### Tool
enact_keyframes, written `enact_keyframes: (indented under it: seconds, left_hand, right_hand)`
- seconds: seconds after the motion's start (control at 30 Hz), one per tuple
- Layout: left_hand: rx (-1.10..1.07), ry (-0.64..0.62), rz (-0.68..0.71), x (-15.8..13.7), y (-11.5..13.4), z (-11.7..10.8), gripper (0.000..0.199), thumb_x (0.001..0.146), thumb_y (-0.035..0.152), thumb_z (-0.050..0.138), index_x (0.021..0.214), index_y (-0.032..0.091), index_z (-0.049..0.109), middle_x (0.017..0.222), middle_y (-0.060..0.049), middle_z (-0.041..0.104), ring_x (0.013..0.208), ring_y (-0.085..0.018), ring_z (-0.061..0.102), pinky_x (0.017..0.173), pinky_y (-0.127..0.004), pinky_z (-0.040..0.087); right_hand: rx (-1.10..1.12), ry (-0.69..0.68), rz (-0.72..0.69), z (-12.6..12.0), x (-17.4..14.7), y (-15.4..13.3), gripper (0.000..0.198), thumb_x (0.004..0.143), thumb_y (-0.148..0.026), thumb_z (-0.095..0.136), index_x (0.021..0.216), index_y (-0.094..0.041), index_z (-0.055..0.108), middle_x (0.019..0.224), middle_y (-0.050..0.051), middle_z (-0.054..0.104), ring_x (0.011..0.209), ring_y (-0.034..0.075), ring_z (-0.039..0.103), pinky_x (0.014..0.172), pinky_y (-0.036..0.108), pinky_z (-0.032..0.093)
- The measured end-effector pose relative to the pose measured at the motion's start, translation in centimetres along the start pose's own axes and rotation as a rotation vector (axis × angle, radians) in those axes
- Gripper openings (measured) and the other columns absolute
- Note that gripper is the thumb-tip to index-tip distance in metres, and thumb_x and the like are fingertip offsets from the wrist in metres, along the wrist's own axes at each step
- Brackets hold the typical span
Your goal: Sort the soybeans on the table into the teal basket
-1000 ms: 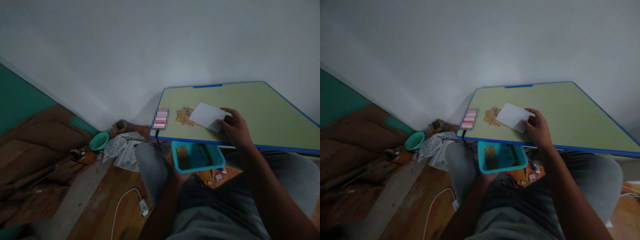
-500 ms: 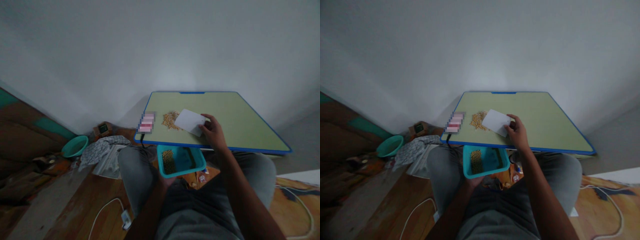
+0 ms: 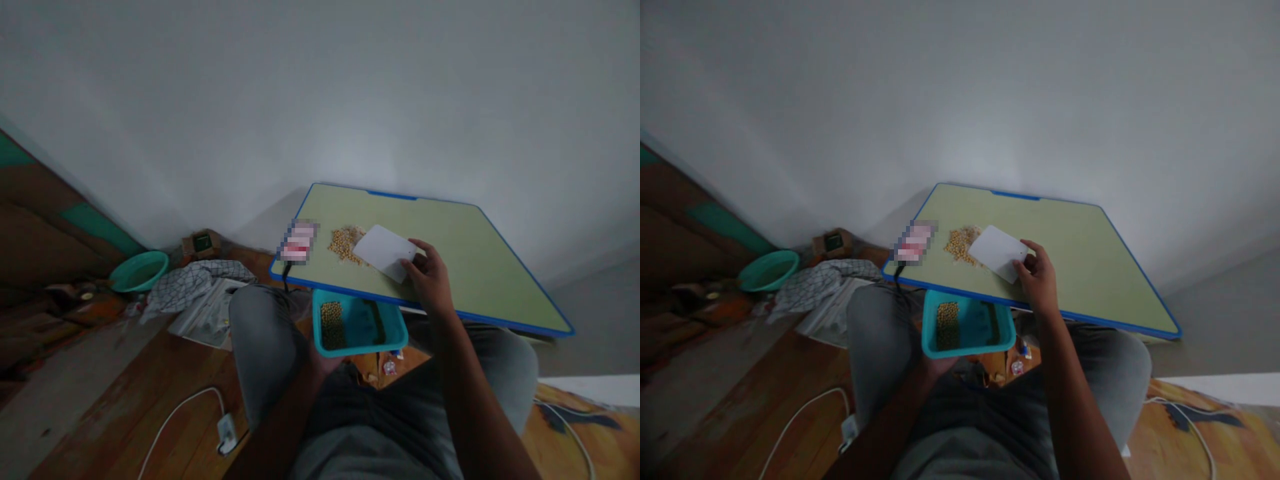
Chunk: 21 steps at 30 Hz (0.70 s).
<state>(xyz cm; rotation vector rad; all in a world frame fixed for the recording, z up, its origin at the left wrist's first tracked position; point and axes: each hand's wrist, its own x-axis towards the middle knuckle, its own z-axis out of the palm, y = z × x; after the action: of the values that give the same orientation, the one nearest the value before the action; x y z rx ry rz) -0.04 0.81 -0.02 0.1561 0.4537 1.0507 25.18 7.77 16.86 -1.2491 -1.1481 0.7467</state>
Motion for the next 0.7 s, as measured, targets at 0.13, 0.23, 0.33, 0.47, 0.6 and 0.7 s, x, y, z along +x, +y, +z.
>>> enact_keyframes:
  seconds: [0.13, 0.23, 0.33, 0.47, 0.6, 0.7]
  left_hand:
    - [-0.025, 0.019, -0.008, -0.3, 0.1, 0.5, 0.046, 0.108, 0.053, 0.054, 0.118, 0.024, 0.088, 0.125, -0.009, 0.09, 0.126, -0.034, 0.079, 0.13, -0.063, 0.046]
    - [-0.037, 0.033, -0.017, -0.5, 0.1, 1.1, 0.047, 0.107, 0.052, 0.056, 0.121, 0.02, 0.088, 0.127, -0.012, 0.089, 0.126, -0.037, 0.079, 0.128, -0.064, 0.047]
    - [-0.042, 0.041, -0.021, -0.7, 0.1, 1.6, 0.045, 0.105, 0.049, 0.058, 0.123, 0.02, 0.088, 0.128, -0.013, 0.089, 0.129, -0.038, 0.078, 0.128, -0.063, 0.047]
    - [-0.025, 0.046, -0.002, -0.8, 0.1, 1.8, 0.045, 0.104, 0.053, 0.059, 0.121, 0.024, 0.09, 0.127, -0.011, 0.089, 0.128, -0.036, 0.078, 0.13, -0.06, 0.046]
    - [-0.024, 0.04, -0.002, -0.8, 0.1, 1.5, 0.041, 0.102, 0.053, 0.063, 0.112, 0.025, 0.091, 0.119, -0.01, 0.091, 0.121, -0.035, 0.081, 0.129, -0.059, 0.047]
    - [-0.029, 0.026, -0.004, -0.8, 0.1, 1.5, 0.04, 0.101, 0.05, 0.063, 0.11, 0.024, 0.092, 0.118, -0.011, 0.091, 0.122, -0.035, 0.082, 0.128, -0.057, 0.048]
  right_hand:
    - [0.009, -0.002, -0.008, -0.1, 0.1, 0.4, 0.064, 0.079, -0.045, 0.084, 0.136, -0.026, 0.064, 0.09, 0.003, 0.077, 0.073, 0.021, 0.065, 0.062, 0.03, 0.049]
    - [0.023, -0.003, -0.025, -0.2, 0.2, 0.7, 0.064, 0.079, -0.044, 0.085, 0.136, -0.026, 0.064, 0.093, 0.004, 0.079, 0.077, 0.022, 0.069, 0.064, 0.03, 0.052]
    - [0.041, 0.006, -0.018, -0.2, 0.2, 0.7, 0.063, 0.079, -0.043, 0.087, 0.135, -0.027, 0.064, 0.098, 0.005, 0.08, 0.08, 0.022, 0.072, 0.067, 0.03, 0.053]
    - [0.039, 0.009, -0.009, -0.1, 0.1, 0.7, 0.064, 0.079, -0.044, 0.087, 0.136, -0.026, 0.065, 0.097, 0.006, 0.08, 0.079, 0.022, 0.07, 0.066, 0.031, 0.053]
    - [0.021, 0.011, -0.013, -0.2, 0.0, 0.7, 0.066, 0.08, -0.046, 0.088, 0.138, -0.025, 0.065, 0.095, 0.007, 0.08, 0.078, 0.023, 0.07, 0.065, 0.031, 0.054]
    - [0.021, 0.006, -0.012, -0.2, 0.0, 0.8, 0.066, 0.081, -0.048, 0.088, 0.139, -0.025, 0.065, 0.097, 0.007, 0.08, 0.079, 0.023, 0.071, 0.065, 0.032, 0.055]
